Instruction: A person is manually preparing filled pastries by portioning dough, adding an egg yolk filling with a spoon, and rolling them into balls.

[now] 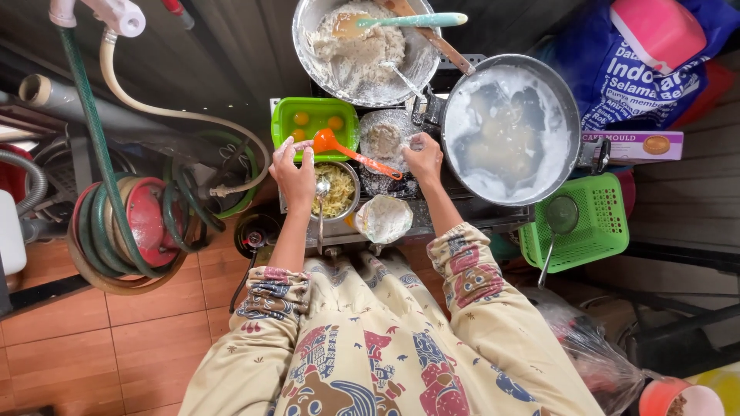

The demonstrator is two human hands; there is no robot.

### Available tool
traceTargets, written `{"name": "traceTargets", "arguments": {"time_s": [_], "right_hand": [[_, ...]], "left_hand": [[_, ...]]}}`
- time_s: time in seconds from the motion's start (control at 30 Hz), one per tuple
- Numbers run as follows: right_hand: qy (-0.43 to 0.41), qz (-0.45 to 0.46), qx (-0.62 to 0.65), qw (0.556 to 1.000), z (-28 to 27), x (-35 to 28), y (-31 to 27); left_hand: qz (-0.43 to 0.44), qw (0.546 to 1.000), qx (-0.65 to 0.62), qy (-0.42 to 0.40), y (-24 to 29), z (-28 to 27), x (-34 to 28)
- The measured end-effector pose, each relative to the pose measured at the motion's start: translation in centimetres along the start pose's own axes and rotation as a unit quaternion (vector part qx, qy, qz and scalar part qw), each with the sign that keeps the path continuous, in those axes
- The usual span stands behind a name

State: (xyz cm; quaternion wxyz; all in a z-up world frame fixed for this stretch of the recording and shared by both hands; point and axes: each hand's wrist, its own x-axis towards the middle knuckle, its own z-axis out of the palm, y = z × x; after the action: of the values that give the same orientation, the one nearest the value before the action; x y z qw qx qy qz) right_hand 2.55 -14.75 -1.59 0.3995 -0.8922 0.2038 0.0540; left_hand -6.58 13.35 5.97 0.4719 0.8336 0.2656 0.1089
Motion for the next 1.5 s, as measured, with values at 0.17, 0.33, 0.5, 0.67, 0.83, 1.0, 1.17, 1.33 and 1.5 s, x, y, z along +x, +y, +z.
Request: {"name": "traceTargets", "arguments": {"time_s": [0.17,0.33,0.5,0.67,0.83,1.0,1.17,1.33,1.5], "right_hand": [[-0.016,-0.046,0.103,0.993,-3.4,-0.5,-5.9],[-0.031,-0.151,0.177,0.972,-6.2,0.5,-14.7],[-0.062,-0.213,0.218,0.950,-5.8,3.3,-17.3],[-0.058,-0.237,0.154,0.957,-6.8,1.9,-16.7],[-0.069,-0.268,0.122,0.953,-9.1,-4.3,-13.2],[-0.208,-0.264,-0.011,0.942,-10.0,-12.5,-8.1],[-0.186,-0.332,-0.191,0.905,-1.9,-14.4,3.3],[-0.130,-0.372,-0.317,0.863,4.2,-13.7,9.6],[-0.073,-0.387,-0.336,0.856,5.7,-12.3,11.4]], "left_hand": [[0.002,1.000,-0.008,-0.006,0.7,-0.2,-0.3],[-0.026,0.998,-0.034,-0.036,1.4,0.1,-0.3],[-0.033,0.998,-0.033,-0.033,1.3,-0.1,-0.6],[-0.025,0.999,-0.031,-0.028,0.4,0.0,-0.4],[-0.024,0.999,-0.035,-0.034,0.2,0.0,-0.6],[-0.008,0.999,-0.031,-0.034,-0.3,0.5,-0.9],[-0.005,0.998,-0.031,-0.054,-0.5,1.2,-1.3],[0.002,0.997,-0.020,-0.070,0.5,0.5,-1.7],[0.011,0.997,-0.025,-0.069,0.2,-0.3,-1.9]]}}
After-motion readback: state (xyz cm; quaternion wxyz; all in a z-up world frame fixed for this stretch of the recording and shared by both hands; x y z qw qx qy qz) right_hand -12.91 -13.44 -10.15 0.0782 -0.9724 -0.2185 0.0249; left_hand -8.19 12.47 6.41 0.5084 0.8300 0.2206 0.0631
